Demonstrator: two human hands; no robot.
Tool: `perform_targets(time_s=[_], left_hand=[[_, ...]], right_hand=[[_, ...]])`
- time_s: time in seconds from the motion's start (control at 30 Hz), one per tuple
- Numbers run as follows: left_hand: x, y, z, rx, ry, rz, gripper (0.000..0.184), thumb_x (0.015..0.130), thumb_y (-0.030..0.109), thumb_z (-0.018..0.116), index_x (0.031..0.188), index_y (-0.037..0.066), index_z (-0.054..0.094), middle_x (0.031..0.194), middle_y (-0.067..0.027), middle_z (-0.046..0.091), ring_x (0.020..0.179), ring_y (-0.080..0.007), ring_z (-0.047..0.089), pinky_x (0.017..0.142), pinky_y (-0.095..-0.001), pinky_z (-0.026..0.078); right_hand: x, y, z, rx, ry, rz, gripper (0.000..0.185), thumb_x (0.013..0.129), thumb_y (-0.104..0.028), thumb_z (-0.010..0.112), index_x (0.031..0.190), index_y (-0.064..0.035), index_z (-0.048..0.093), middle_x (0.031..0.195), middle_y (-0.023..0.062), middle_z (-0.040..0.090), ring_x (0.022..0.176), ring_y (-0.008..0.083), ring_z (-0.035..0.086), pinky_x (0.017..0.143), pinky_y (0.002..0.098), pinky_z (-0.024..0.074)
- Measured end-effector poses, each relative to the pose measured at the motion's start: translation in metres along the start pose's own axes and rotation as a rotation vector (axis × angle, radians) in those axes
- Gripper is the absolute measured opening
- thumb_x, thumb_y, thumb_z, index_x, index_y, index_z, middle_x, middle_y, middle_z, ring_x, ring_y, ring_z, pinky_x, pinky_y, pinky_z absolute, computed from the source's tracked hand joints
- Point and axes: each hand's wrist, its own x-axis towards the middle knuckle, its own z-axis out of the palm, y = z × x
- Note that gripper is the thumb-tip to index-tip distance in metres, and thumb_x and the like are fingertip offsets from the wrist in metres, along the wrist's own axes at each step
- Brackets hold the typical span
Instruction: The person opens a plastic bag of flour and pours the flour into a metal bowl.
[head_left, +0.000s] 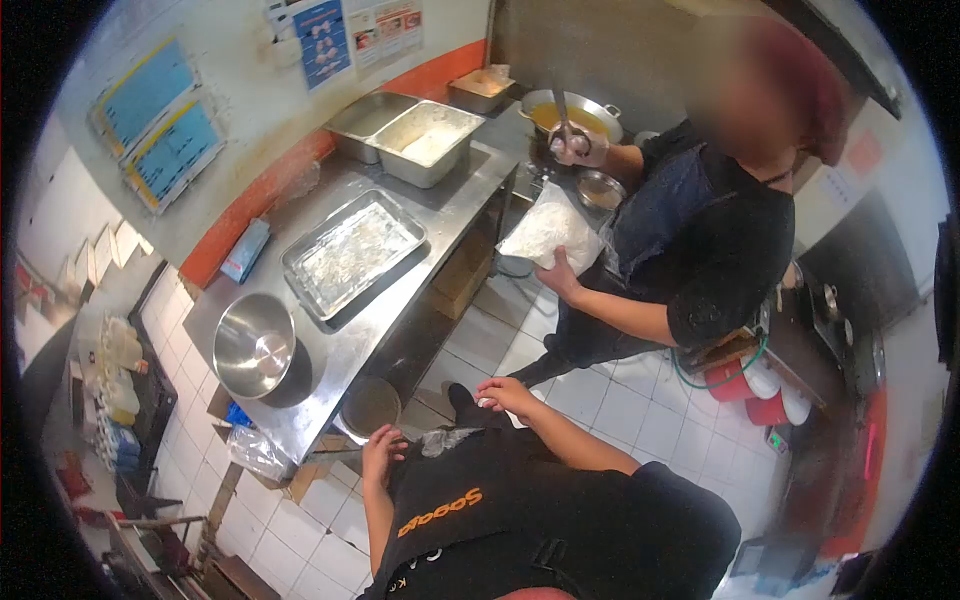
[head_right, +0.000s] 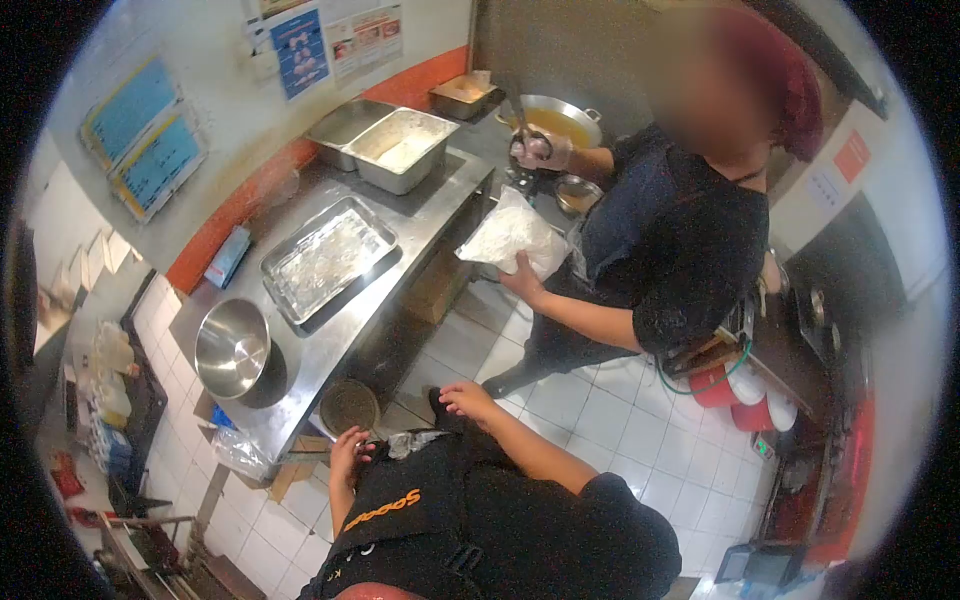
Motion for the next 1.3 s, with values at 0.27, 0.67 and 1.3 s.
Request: perform_targets(time_s=[0.27,0.67,1.3], left_hand=[[-0.038,-0.013,-0.042,0.295,0.064,0.045,0.051,0.088,0.027,0.067,0.131,0.003,0.053,0.105,-0.0071,0.064,0.083,-0.0129,0.060,0.070,-0.0283,0.050],[-0.065,-0.039,0.006,1.007,-0.126,0.152,0.037,0.074,0.025,0.068,0.105,0.005,0.066,0.096,-0.0202,0.068,0.092,-0.0333,0.066,0.081,-0.0392,0.050],[-0.120,0.046,0.024,0.671,0.306,0.672,0.023,0.074,0.002,0.054,0.095,0.002,0.063,0.077,-0.0160,0.062,0.073,-0.0265,0.061,0.068,-0.0359,0.048]], right_hand=[[-0.009,-0.010,0.044,-0.115,-0.068,0.006,0.033,0.088,-0.022,0.062,0.117,-0.0055,0.061,0.104,0.0019,0.068,0.084,0.0086,0.060,0.070,0.0228,0.0451],[-0.028,0.033,0.096,-0.684,-0.954,-0.207,0.046,0.091,-0.029,0.060,0.129,-0.0033,0.054,0.116,0.0097,0.062,0.104,0.0164,0.057,0.090,0.0302,0.0444],[-0.015,0.116,0.118,-0.861,-0.875,0.108,0.079,0.085,-0.049,0.061,0.141,0.0026,0.040,0.142,0.0244,0.043,0.132,0.0353,0.042,0.109,0.0391,0.0326]])
